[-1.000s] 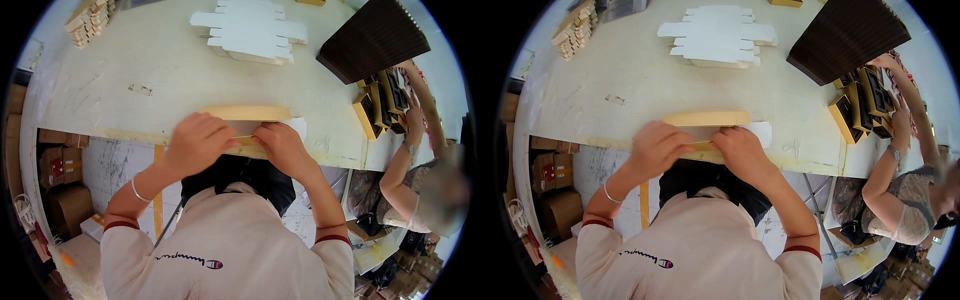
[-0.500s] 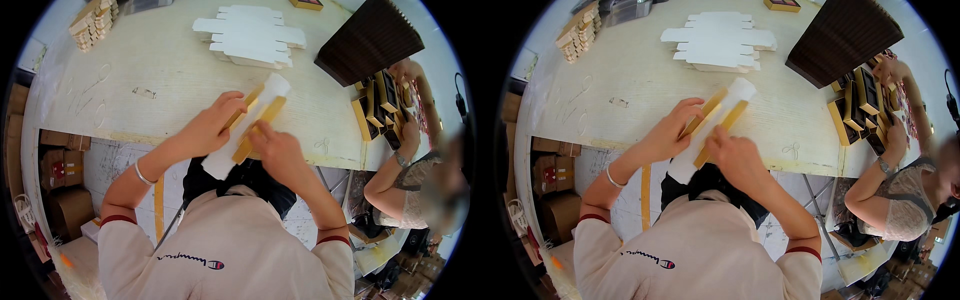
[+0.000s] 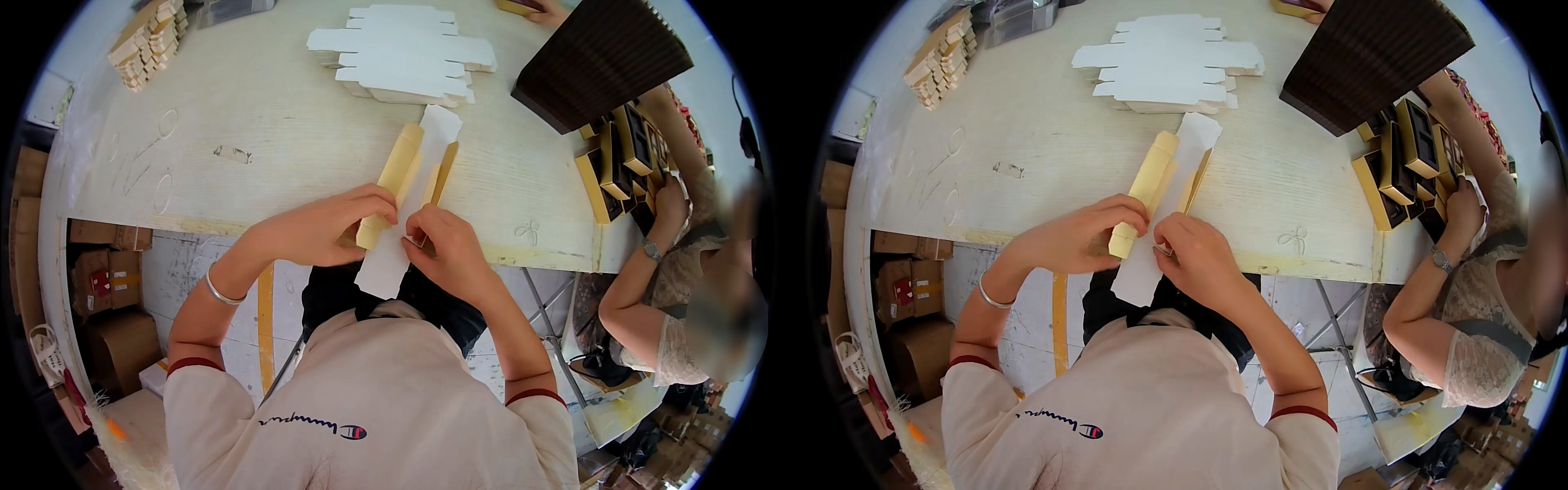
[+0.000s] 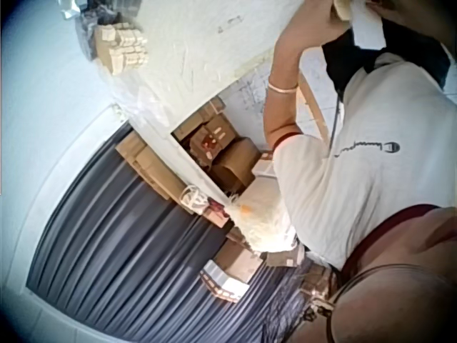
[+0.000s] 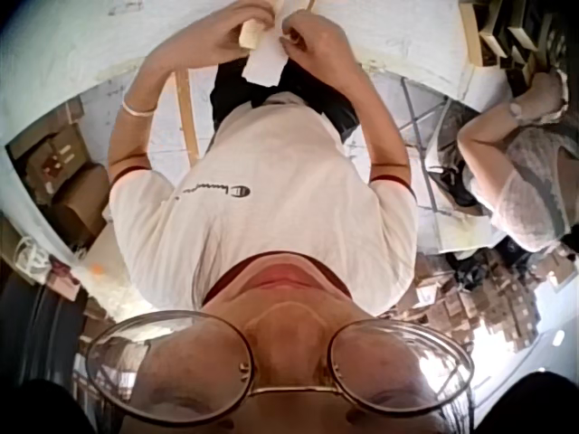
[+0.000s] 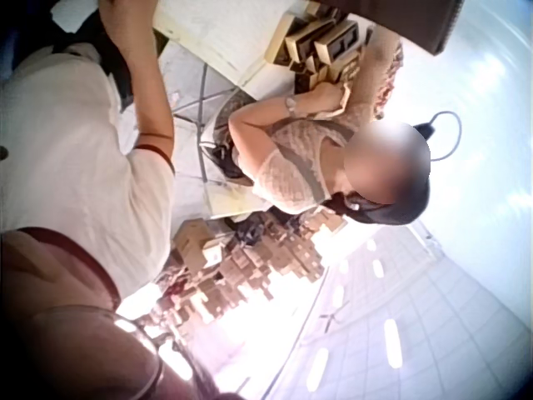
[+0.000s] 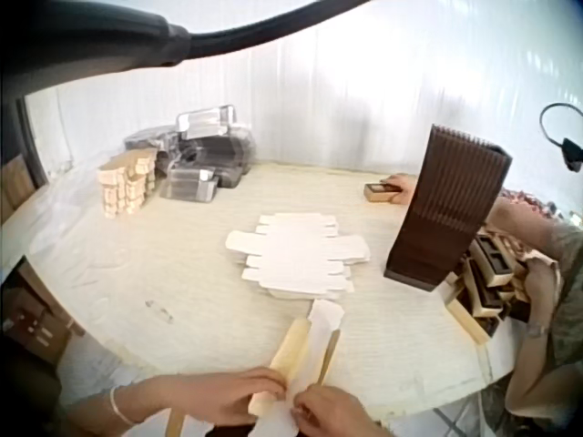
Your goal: The person folds flat white cardboard pieces into small rectangular boxes and then inserts dark rectangular inserts into them. The process is repeated multiple times, with finished boxes placed to the side.
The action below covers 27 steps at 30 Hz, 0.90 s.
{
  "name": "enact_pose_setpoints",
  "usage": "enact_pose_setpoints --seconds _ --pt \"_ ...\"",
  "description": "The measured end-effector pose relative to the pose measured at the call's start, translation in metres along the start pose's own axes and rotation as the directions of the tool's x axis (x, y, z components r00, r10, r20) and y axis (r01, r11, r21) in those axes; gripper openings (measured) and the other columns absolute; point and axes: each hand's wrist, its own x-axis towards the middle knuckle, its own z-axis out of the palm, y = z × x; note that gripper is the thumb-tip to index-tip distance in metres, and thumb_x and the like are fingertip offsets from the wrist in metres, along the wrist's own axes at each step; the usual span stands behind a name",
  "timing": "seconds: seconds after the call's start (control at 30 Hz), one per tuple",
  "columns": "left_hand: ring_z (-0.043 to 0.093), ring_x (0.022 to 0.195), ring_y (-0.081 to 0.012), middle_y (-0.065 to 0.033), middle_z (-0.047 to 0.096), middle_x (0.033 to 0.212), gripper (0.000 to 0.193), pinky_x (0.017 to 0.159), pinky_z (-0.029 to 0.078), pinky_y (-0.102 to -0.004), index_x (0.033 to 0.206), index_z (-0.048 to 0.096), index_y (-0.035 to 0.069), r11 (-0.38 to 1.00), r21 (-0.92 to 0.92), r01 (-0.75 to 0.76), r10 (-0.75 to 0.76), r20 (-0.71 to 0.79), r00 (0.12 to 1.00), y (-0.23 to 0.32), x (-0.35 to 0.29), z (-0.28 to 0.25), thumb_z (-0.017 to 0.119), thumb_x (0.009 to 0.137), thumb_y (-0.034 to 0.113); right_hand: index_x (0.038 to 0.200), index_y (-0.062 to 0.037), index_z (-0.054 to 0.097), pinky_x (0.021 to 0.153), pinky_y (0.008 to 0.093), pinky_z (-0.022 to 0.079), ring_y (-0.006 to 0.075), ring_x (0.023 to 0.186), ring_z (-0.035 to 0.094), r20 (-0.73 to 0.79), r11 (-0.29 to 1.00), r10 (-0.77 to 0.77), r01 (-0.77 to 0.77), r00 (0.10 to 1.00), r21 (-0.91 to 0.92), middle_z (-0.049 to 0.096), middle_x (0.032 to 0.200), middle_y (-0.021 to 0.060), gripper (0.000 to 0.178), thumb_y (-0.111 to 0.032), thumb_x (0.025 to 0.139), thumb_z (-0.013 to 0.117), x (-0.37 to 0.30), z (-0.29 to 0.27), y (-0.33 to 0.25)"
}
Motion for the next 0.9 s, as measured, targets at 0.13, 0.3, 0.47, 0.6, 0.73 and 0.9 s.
enact_pose_setpoints --seconds 0.13,0.3,0.47,0.6,0.73,0.9 --pt "0.058 0.081 -0.0228 -0.0061 0.057 0.090 0.021 0.070 0.048 -0.0329 0.096 0.057 0.005 0.983 0.118 0.138 -0.146 0.068 0.987 0.006 0.005 0.001 0.069 0.079 0.009 0.090 -0.0035 0.045 0.064 0.0412 0.045 0.0336 0.075 0.055 0.007 0.996 0.057 -0.056 0.998 -0.065 0.052 0.078 0.0128 0.025 0.003 0.074 0.064 0.002 0.002 -0.009" --pt "0.057 0.076 -0.0265 -0.0057 0.057 0.078 0.017 0.065 0.047 -0.0357 0.084 0.061 0.005 0.913 0.401 -0.080 0.102 -0.035 0.994 -0.007 0.014 0.019 0.073 0.075 0.015 0.089 -0.0007 0.044 0.068 0.0436 0.046 0.0363 0.082 0.054 0.001 0.994 0.067 -0.067 0.998 -0.090 0.051 0.086 0.0165 0.024 0.007 0.074 0.060 -0.001 0.006 -0.014" --pt "0.056 0.070 -0.0264 -0.0071 0.055 0.073 0.012 0.061 0.046 -0.0368 0.074 0.060 0.003 0.929 0.366 -0.046 0.105 -0.141 0.984 -0.007 0.012 0.029 0.072 0.074 0.009 0.106 0.0028 0.050 0.079 0.0409 0.048 0.0396 0.098 0.055 0.052 0.997 0.013 -0.009 0.999 -0.080 0.052 0.115 0.0226 0.034 0.008 0.074 0.058 -0.012 -0.001 -0.018" --pt "0.054 0.065 -0.0247 -0.0073 0.052 0.068 0.009 0.056 0.043 -0.0344 0.075 0.062 0.002 0.952 0.299 0.066 -0.013 -0.177 0.984 0.003 0.009 0.030 0.071 0.072 0.002 0.122 0.0048 0.051 0.085 0.0389 0.048 0.0358 0.103 0.056 0.069 0.935 -0.154 0.168 0.986 -0.313 0.048 0.130 0.0226 0.052 0.008 0.071 0.062 -0.035 -0.006 -0.021" --pt "0.055 0.070 -0.0202 -0.0075 0.057 0.076 0.011 0.061 0.044 -0.0307 0.083 0.063 0.001 0.980 0.139 0.142 -0.134 -0.063 0.989 0.005 0.016 0.028 0.070 0.076 0.005 0.123 0.0019 0.053 0.080 0.0371 0.050 0.0305 0.096 0.058 -0.100 0.914 -0.300 0.256 0.949 -0.313 0.053 0.123 0.0187 0.054 0.006 0.071 0.066 -0.041 0.008 0.000" --pt "0.056 0.084 -0.0135 -0.0095 0.063 0.098 0.026 0.069 0.045 -0.0289 0.110 0.054 0.003 0.925 -0.337 0.174 -0.145 0.110 0.983 0.000 0.012 0.015 0.064 0.088 0.013 0.110 -0.0015 0.058 0.068 0.0306 0.051 0.0257 0.079 0.057 -0.315 0.974 -0.069 0.132 0.947 0.182 0.057 0.109 0.0151 0.036 0.006 0.076 0.067 -0.036 0.013 0.018"
